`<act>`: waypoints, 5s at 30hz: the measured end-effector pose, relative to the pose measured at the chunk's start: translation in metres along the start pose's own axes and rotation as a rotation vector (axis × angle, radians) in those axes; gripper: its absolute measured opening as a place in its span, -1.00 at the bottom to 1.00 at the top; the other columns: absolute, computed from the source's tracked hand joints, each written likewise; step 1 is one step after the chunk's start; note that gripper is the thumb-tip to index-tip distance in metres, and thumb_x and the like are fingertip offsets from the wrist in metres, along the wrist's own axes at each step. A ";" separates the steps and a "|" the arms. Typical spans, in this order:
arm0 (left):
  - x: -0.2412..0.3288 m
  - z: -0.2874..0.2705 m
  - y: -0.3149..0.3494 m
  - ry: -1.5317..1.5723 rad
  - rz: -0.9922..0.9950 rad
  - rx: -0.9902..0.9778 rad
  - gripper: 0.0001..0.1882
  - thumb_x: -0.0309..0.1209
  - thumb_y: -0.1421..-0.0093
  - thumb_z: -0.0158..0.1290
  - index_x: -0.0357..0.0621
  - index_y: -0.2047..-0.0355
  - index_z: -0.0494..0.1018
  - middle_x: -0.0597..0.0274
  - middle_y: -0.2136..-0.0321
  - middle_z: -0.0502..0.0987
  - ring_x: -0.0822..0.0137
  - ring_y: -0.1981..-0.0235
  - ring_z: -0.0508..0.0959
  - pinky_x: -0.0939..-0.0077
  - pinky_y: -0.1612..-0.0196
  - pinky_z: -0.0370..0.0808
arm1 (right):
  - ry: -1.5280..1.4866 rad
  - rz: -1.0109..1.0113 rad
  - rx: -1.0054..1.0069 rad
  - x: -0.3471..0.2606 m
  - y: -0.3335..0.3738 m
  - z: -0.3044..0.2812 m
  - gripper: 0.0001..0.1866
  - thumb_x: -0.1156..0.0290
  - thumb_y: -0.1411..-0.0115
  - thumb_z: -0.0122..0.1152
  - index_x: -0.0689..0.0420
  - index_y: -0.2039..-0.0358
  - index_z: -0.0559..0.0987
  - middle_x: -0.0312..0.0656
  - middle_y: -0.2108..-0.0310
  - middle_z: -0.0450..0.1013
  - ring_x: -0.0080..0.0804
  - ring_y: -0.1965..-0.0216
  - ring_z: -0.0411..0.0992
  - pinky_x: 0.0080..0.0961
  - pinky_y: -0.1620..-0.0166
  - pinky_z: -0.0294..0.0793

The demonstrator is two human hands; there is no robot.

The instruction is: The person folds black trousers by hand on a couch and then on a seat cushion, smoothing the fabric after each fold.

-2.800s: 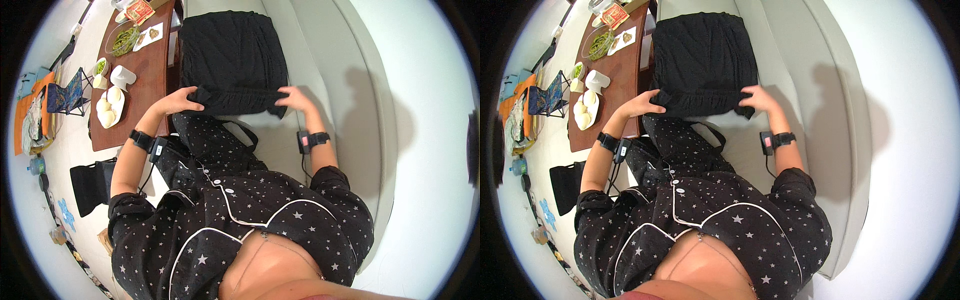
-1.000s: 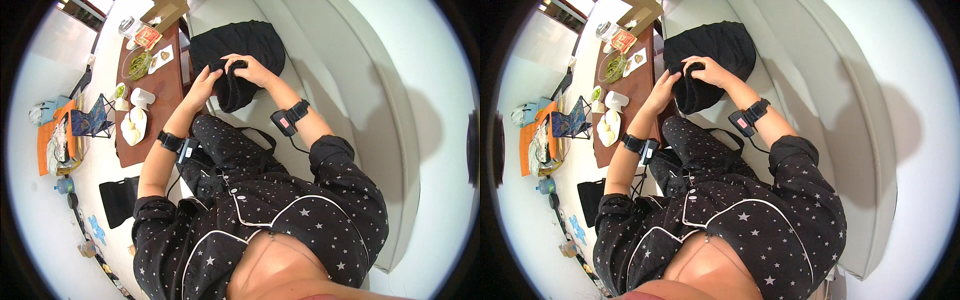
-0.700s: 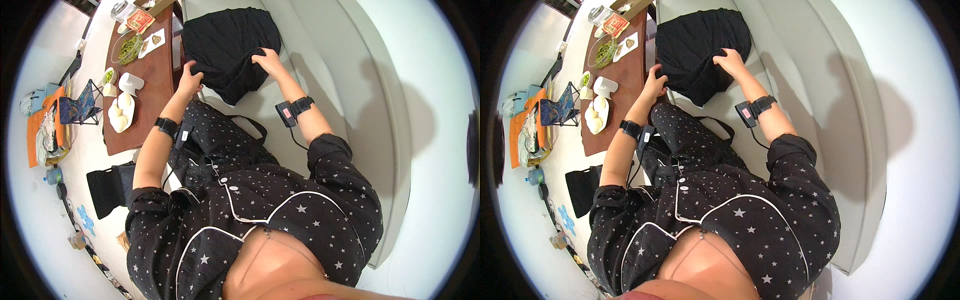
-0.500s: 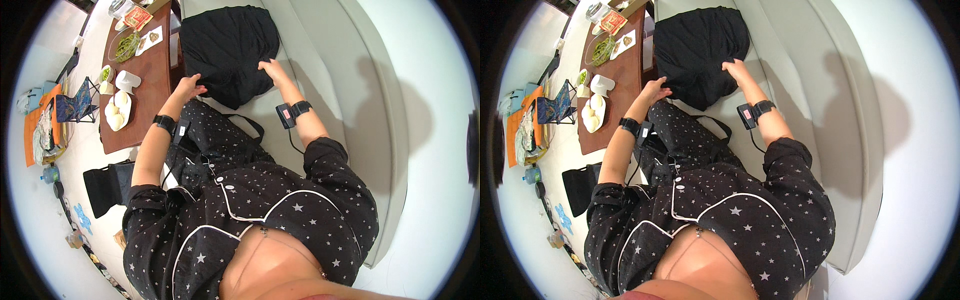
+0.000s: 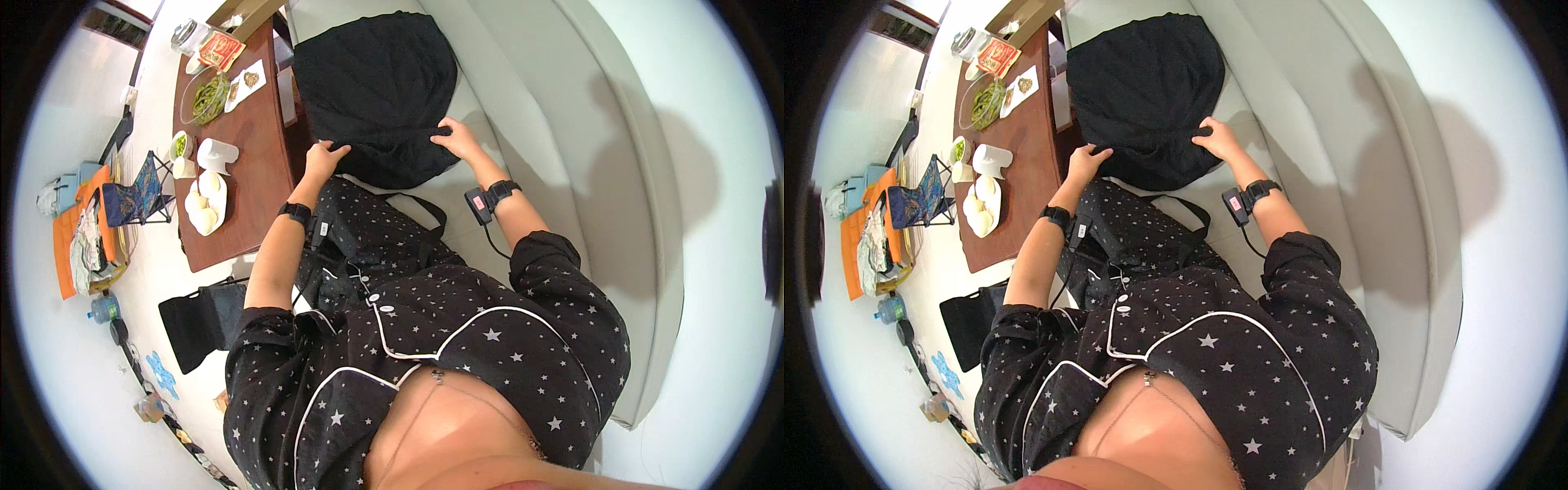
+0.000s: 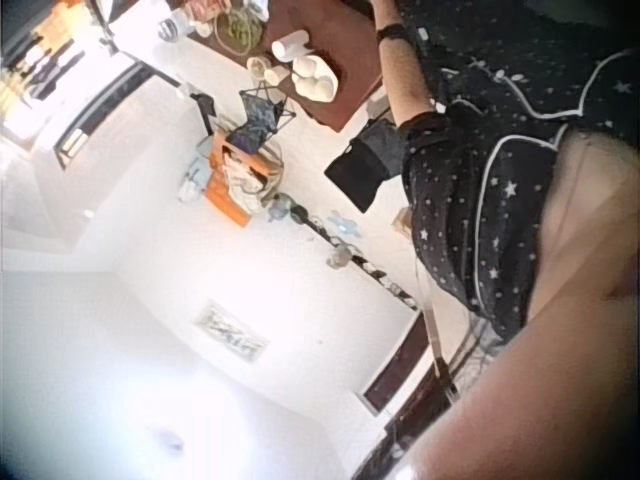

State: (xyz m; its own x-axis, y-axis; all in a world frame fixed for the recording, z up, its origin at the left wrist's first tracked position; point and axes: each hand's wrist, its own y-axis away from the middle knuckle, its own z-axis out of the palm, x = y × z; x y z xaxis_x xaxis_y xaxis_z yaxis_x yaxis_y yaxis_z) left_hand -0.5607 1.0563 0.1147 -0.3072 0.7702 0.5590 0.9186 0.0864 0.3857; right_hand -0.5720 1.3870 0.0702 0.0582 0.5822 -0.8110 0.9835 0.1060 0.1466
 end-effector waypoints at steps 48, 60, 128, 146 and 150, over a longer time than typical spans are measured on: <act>-0.024 0.065 -0.051 -0.131 0.274 -0.096 -0.66 -0.34 0.00 0.12 -0.29 0.31 0.28 -0.20 0.36 0.45 -0.13 0.23 0.43 0.23 0.20 0.38 | -0.052 0.449 -0.028 0.086 -0.008 0.037 -0.66 0.23 -0.21 -0.07 0.22 0.15 0.42 -0.14 0.18 0.43 -0.30 0.17 0.36 -0.40 0.10 0.31; -0.005 0.052 -0.009 0.055 0.404 0.043 -0.74 -0.44 0.03 0.07 -0.27 0.34 0.31 -0.06 0.28 0.45 0.00 0.17 0.43 0.32 0.12 0.36 | 0.585 0.251 -0.147 0.033 0.010 0.023 -0.38 -0.10 -0.02 0.07 0.26 0.19 0.45 0.04 0.22 0.41 -0.10 0.16 0.38 -0.30 0.09 0.34; 0.126 -0.071 0.092 0.512 0.975 -0.148 -0.75 -0.75 0.32 -0.16 -0.24 0.61 0.43 0.24 0.50 0.46 0.32 0.36 0.46 0.53 0.20 0.36 | -0.948 -0.506 -0.590 -0.187 0.016 -0.041 -0.55 0.43 0.05 0.28 0.17 0.13 0.35 -0.26 0.41 0.40 -0.48 0.33 0.39 -0.59 0.18 0.33; 0.115 -0.069 0.084 0.652 0.714 -0.239 -0.74 -0.60 0.02 0.08 -0.26 0.27 0.38 0.30 0.34 0.45 0.52 0.24 0.40 0.61 0.12 0.34 | -1.120 -0.501 -0.463 -0.181 0.011 -0.022 -0.48 0.48 0.10 0.32 0.20 0.12 0.32 -0.25 0.41 0.44 -0.54 0.33 0.39 -0.65 0.20 0.38; 0.117 -0.070 0.089 0.771 0.634 -0.306 -0.76 -0.58 -0.05 0.03 -0.26 0.23 0.36 0.34 0.29 0.40 0.52 0.23 0.37 0.62 0.12 0.33 | -1.135 -0.454 -0.475 -0.186 0.015 -0.022 -0.48 0.48 0.12 0.34 0.19 0.12 0.33 -0.26 0.36 0.41 -0.53 0.32 0.39 -0.63 0.18 0.38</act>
State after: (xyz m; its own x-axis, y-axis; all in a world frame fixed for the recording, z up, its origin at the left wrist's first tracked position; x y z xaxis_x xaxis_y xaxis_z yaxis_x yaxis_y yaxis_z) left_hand -0.5321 1.1095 0.2656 0.0354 -0.0030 0.9994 0.8976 -0.4396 -0.0332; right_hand -0.5722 1.2981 0.2363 0.0797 -0.5540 -0.8287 0.8113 0.5191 -0.2691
